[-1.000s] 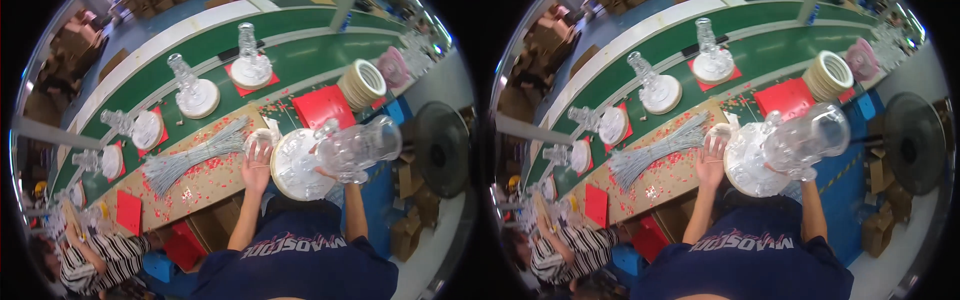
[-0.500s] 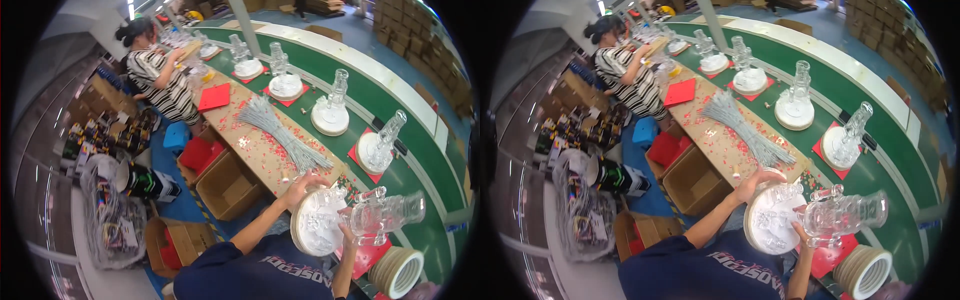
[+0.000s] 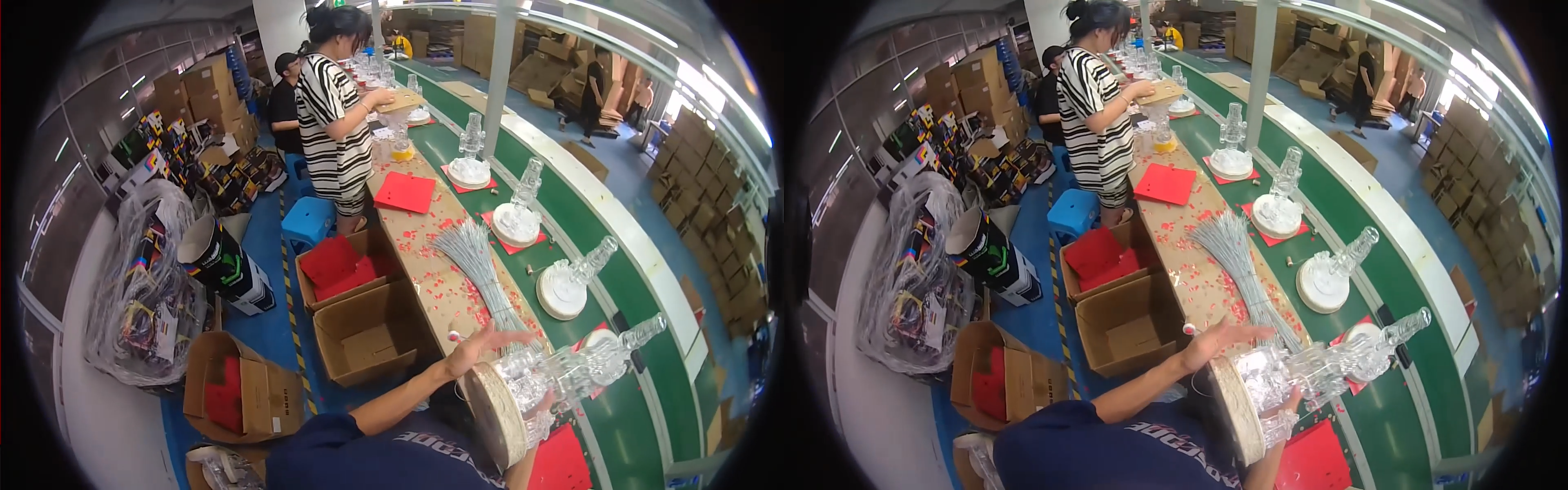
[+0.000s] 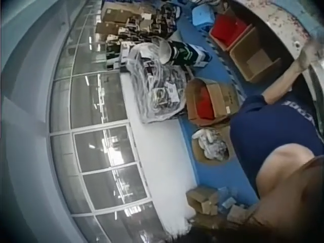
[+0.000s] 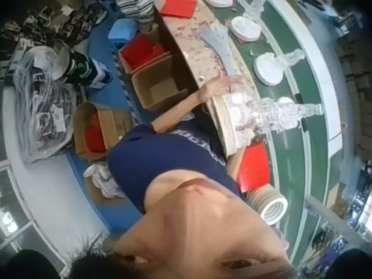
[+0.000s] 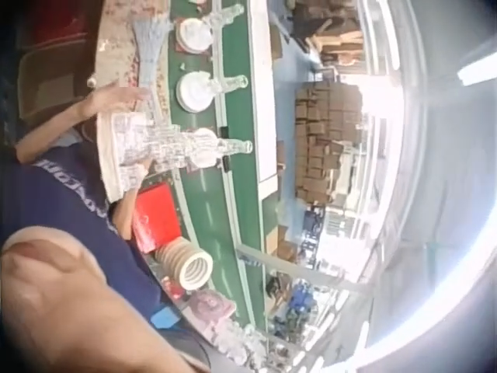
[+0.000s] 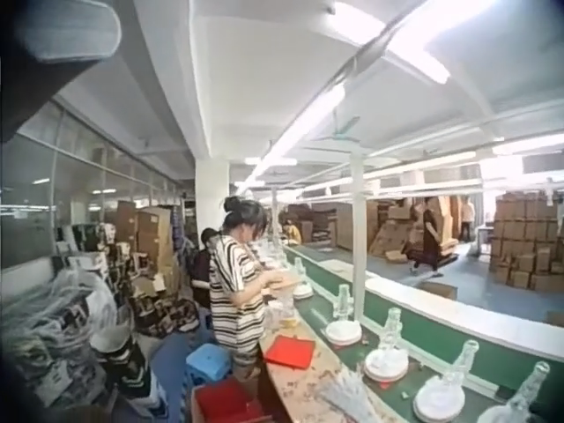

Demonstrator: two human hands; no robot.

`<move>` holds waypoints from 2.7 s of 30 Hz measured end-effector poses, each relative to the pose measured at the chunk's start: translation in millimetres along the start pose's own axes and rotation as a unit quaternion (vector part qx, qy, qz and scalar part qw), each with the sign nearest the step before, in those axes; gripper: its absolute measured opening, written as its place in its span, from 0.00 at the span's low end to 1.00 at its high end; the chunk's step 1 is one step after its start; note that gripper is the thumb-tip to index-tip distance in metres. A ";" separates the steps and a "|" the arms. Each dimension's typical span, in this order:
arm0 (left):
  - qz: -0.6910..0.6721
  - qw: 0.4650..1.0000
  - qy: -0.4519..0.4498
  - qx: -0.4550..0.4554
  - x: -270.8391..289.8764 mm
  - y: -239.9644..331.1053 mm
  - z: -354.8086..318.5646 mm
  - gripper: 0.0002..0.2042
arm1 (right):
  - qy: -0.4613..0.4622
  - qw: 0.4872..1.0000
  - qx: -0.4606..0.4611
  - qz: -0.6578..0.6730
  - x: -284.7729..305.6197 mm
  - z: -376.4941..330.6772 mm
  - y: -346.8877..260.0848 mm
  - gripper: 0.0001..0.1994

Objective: Assembling circular LED light fixtures by attaching components and cardboard templates on an assembly line.

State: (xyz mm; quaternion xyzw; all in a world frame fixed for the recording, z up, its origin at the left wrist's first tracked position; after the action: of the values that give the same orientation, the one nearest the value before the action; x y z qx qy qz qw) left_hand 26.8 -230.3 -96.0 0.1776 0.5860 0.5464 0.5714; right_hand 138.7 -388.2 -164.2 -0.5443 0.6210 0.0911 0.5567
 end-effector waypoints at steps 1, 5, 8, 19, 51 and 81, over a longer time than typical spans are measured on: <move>-0.006 1.000 -0.003 -0.001 9.5 6.5 -1.1 0.39 | 0.037 0.999 -0.034 0.016 -17.6 -7.6 10.6 0.27; -0.060 0.979 -0.146 0.131 15.6 16.4 -11.9 0.42 | 0.030 0.998 -0.033 -0.039 35.2 -40.4 32.8 0.28; 0.044 0.979 -0.181 0.079 8.9 11.2 -24.1 0.41 | 0.041 0.997 -0.004 -0.064 19.1 -26.8 37.0 0.29; -0.231 0.967 0.001 0.109 72.2 -33.7 -44.6 0.28 | 0.058 0.991 -0.097 -0.078 36.9 -23.3 97.5 0.33; 0.199 0.960 0.062 0.185 82.3 -38.2 94.5 0.22 | -0.269 0.921 0.075 0.271 5.7 17.3 61.8 0.25; 0.199 0.956 -0.138 0.164 -71.4 -69.1 142.2 0.28 | 0.117 0.513 0.335 -0.782 -13.6 -110.8 -93.1 0.34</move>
State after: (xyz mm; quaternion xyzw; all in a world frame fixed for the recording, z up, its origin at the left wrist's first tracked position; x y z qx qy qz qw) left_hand 198.7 -251.0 -84.8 0.4556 0.5361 0.5153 0.4894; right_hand 142.5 -496.5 -67.3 -0.5891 -0.0114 -0.6596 0.4666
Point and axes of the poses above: each hand's wrist, its own z-axis towards the middle knuckle, its own x-axis out of the back of the hand, y = z × x, the point moved 3 cm from there along z, towards the middle knuckle, and after that the axes turned 2 degrees about y, right-handed, at the moved point
